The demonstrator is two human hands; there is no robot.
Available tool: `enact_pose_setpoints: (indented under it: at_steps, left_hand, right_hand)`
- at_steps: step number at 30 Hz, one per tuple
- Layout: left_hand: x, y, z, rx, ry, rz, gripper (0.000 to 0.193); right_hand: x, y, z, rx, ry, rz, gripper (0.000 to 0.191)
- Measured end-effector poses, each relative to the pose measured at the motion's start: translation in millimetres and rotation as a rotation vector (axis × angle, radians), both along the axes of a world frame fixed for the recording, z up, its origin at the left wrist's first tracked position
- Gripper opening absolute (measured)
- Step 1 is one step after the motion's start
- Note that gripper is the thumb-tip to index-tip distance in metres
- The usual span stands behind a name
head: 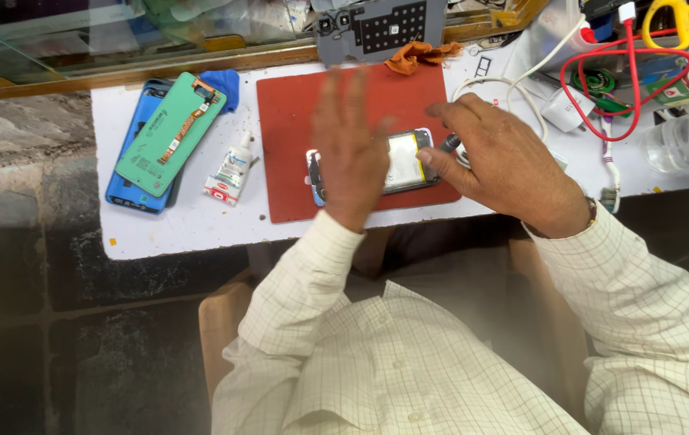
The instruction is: The person repairs a disassembled smartphone on a workbench. They use a screwdriver to unscrew and adjust internal components, lift the battery and board area by hand, wipe the phone with a cloth, and continue working on the internals with the screwdriver.
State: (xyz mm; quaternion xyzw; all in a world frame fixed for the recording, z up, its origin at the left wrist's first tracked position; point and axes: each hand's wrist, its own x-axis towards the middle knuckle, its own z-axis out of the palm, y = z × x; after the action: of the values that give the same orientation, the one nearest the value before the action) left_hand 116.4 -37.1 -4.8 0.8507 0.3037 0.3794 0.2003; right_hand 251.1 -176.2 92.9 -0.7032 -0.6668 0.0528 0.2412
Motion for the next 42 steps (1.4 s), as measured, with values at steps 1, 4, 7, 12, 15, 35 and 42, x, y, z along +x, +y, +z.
enact_pose_setpoints:
  at_steps: [1, 4, 7, 12, 15, 35, 42]
  left_hand:
    - [-9.2, 5.9, -1.2, -0.012, -0.015, 0.059, 0.078]
    - [-41.0, 16.0, -0.3, -0.100, 0.118, -0.245, 0.090]
    - [-71.3, 19.1, 8.4, -0.085, 0.263, -0.282, 0.104]
    - [-107.6, 34.1, 17.8, -0.156, 0.242, -0.313, 0.104]
    - [-113.6, 41.1, 12.7, -0.148, 0.230, -0.343, 0.101]
    - [-112.3, 68.0, 16.3, -0.120, 0.212, -0.377, 0.051]
    - [-49.2, 108.0, -8.2, -0.169, 0.207, -0.209, 0.016]
  right_hand:
    - [1.2, -0.2, 0.2, -0.017, 0.033, 0.024, 0.044]
    - [3.2, 2.5, -2.5, -0.070, 0.048, 0.022, 0.039]
    - [5.9, 10.6, -4.6, -0.162, -0.100, -0.150, 0.033]
    - [8.3, 10.2, 1.9, -0.020, 0.040, 0.029, 0.048]
    - [1.4, 10.5, 2.4, -0.358, -0.142, -0.309, 0.030]
    - [-12.8, -7.5, -22.8, 0.110, 0.260, -0.278, 0.023]
    - [-7.1, -39.8, -45.1, 0.320, 0.690, -0.439, 0.025]
